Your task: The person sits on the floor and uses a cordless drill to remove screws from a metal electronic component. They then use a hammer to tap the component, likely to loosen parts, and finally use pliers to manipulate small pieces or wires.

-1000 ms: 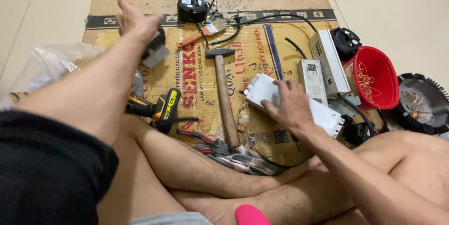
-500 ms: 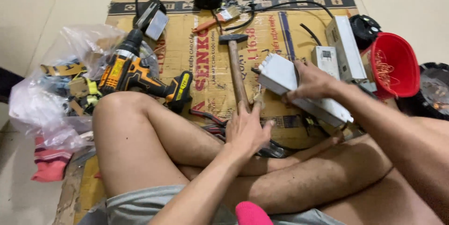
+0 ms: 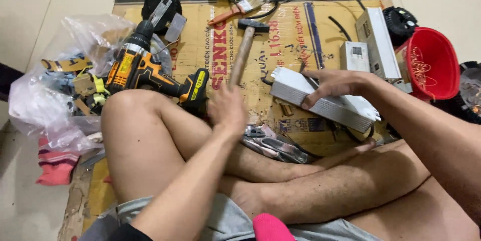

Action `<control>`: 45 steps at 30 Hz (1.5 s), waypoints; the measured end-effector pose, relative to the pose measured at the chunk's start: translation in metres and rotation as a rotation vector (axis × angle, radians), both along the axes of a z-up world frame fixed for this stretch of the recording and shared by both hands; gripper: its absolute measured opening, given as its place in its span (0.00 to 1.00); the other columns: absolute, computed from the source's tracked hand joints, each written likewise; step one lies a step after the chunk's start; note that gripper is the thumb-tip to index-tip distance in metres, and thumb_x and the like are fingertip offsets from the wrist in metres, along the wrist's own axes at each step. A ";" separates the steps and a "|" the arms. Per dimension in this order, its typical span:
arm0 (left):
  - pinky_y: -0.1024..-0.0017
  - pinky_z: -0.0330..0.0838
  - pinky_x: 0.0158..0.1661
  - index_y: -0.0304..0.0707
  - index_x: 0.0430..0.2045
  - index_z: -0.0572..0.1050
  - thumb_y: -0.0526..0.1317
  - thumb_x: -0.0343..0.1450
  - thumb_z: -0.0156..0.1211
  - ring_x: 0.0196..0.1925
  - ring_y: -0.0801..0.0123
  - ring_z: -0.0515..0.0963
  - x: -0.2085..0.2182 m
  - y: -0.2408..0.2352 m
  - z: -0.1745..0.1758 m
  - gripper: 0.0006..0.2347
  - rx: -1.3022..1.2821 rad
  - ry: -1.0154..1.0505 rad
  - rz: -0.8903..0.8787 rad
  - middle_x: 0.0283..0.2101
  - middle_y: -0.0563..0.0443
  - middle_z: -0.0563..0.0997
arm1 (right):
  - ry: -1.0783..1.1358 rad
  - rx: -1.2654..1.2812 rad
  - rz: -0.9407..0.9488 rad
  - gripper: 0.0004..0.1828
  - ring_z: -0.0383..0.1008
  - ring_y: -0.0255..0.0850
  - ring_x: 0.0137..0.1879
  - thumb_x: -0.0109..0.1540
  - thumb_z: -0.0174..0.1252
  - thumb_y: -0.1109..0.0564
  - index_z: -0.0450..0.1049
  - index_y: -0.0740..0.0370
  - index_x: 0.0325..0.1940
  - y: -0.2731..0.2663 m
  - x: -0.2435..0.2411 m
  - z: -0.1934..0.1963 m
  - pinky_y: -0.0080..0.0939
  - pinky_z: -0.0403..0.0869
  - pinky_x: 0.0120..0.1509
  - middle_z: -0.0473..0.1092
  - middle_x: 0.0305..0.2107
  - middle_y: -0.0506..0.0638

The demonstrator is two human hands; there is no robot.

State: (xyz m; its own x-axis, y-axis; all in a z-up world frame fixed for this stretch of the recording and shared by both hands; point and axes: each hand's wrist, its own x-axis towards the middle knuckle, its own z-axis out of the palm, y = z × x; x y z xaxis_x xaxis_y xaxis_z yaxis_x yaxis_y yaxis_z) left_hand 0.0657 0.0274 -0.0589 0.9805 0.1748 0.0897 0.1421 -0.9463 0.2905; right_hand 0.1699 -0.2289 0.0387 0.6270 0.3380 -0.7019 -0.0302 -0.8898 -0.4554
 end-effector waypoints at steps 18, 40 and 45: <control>0.42 0.75 0.44 0.32 0.34 0.71 0.31 0.65 0.52 0.45 0.31 0.81 0.000 -0.011 0.005 0.07 -0.489 0.191 -0.196 0.36 0.30 0.78 | -0.050 0.032 -0.148 0.51 0.68 0.58 0.66 0.44 0.73 0.49 0.66 0.54 0.72 0.026 -0.013 0.075 0.60 0.67 0.69 0.70 0.58 0.65; 0.52 0.67 0.61 0.42 0.50 0.78 0.56 0.67 0.46 0.61 0.46 0.76 -0.044 0.024 0.107 0.25 -0.774 0.425 0.269 0.52 0.37 0.81 | -0.669 -0.252 0.319 0.40 0.62 0.60 0.71 0.64 0.51 0.30 0.56 0.45 0.76 0.046 0.005 -0.051 0.71 0.58 0.72 0.65 0.60 0.58; 0.51 0.68 0.61 0.42 0.51 0.79 0.56 0.67 0.43 0.60 0.46 0.77 -0.042 0.025 0.097 0.26 -0.716 0.468 0.212 0.51 0.38 0.82 | -0.623 -0.242 0.200 0.41 0.59 0.64 0.71 0.61 0.54 0.28 0.58 0.48 0.73 0.049 0.030 -0.084 0.73 0.64 0.67 0.60 0.64 0.59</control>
